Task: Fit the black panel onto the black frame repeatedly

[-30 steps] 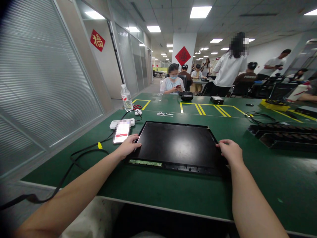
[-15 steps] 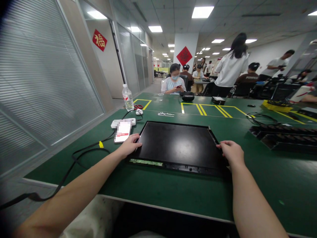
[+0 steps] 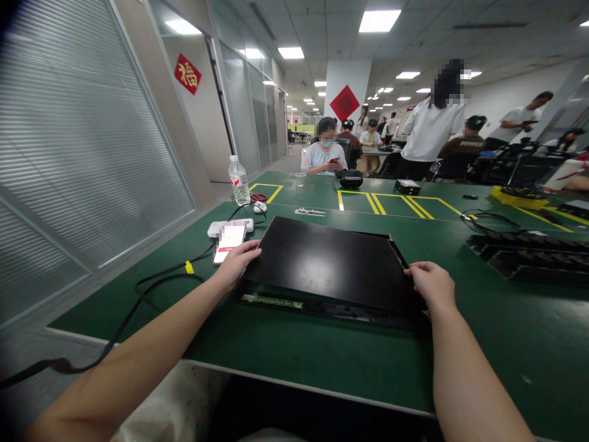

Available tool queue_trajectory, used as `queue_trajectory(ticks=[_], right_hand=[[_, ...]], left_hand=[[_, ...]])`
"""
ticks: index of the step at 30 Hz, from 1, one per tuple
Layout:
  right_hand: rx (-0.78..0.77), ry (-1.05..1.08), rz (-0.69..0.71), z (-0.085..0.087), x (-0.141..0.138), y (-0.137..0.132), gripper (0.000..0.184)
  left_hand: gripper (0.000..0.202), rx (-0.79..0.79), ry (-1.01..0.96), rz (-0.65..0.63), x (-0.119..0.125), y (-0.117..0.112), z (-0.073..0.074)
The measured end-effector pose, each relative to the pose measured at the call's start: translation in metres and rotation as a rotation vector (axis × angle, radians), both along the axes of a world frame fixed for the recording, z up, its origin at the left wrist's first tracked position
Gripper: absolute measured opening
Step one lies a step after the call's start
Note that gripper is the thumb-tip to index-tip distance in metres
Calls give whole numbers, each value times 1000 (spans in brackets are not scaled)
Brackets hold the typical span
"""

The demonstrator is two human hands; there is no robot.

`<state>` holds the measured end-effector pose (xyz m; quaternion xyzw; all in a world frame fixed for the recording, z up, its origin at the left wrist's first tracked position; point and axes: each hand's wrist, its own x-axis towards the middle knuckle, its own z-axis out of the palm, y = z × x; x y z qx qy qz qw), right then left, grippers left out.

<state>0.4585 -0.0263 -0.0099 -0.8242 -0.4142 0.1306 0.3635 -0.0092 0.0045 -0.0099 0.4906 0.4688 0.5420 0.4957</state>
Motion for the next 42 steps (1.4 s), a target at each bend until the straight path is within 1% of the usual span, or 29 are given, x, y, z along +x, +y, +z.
queue_trajectory(ticks=[3, 5, 7, 13, 16, 21, 30, 38, 42], right_hand=[[-24, 60, -50, 3, -3, 0, 23], [-35, 60, -51, 6, -6, -1, 21], [-42, 50, -53, 8, -7, -2, 18], [-39, 34, -59, 8, -6, -2, 13], [-44, 23, -49, 8, -6, -2, 11], [-44, 41, -55, 10, -9, -3, 14], [1, 24, -23, 5, -6, -1, 19], [-42, -13, -32, 12, -11, -3, 15], [-74, -31, -29, 12, -9, -2, 16]], left_hand=[[55, -39, -183, -52, 5, -6, 11], [57, -70, -239, -77, 8, -8, 14], [57, -99, -260, -78, 10, -9, 14], [53, -140, -282, -74, 11, -5, 5], [53, -155, -285, -60, 11, -4, 3], [51, -161, -278, -64, 11, -4, 4], [53, -163, -272, -41, 12, -4, 4], [56, -176, -257, -43, 12, -3, 3], [56, -190, -258, -40, 14, -4, 5]])
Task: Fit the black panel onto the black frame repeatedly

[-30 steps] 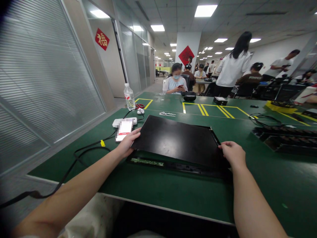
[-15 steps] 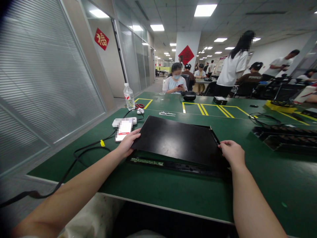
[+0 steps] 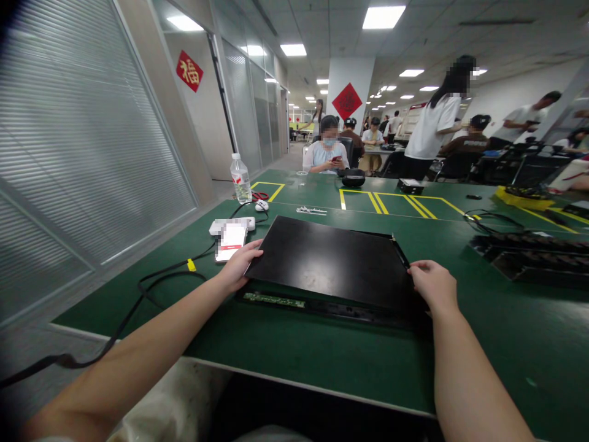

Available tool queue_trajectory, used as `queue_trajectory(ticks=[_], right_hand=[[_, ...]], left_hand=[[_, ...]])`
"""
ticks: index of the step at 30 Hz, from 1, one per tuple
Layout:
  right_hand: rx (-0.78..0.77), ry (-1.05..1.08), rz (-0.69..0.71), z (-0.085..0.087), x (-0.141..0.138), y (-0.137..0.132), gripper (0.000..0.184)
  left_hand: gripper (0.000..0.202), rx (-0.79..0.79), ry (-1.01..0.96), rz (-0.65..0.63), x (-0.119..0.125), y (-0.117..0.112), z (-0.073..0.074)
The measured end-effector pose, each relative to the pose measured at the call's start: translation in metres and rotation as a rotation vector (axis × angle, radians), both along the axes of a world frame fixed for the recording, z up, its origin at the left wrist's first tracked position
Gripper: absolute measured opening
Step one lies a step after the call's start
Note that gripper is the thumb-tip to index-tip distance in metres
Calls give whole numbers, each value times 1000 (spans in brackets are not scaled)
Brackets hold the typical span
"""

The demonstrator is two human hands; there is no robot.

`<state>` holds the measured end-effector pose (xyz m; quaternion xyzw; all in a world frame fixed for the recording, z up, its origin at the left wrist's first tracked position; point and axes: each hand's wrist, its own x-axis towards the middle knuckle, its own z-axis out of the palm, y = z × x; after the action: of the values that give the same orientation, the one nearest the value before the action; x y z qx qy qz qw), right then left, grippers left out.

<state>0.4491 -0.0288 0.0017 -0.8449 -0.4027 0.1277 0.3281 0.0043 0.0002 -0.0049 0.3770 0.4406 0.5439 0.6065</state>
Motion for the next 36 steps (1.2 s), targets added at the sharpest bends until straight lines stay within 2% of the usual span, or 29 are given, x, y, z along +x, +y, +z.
queue_trajectory(ticks=[9, 19, 28, 36], right_hand=[[-2, -35, 48, -9, 9, 5, 16], [14, -54, 50, -12, 13, 7, 16], [6, -55, 41, -15, 16, 7, 18], [-8, -49, 45, -13, 15, 6, 19]], left_hand=[[57, -6, 20, -22, 0, -3, 2], [52, 8, -5, -12, -2, 0, 1], [58, -8, -32, -39, -1, -2, 5], [57, -2, -59, -55, -4, 0, 1]])
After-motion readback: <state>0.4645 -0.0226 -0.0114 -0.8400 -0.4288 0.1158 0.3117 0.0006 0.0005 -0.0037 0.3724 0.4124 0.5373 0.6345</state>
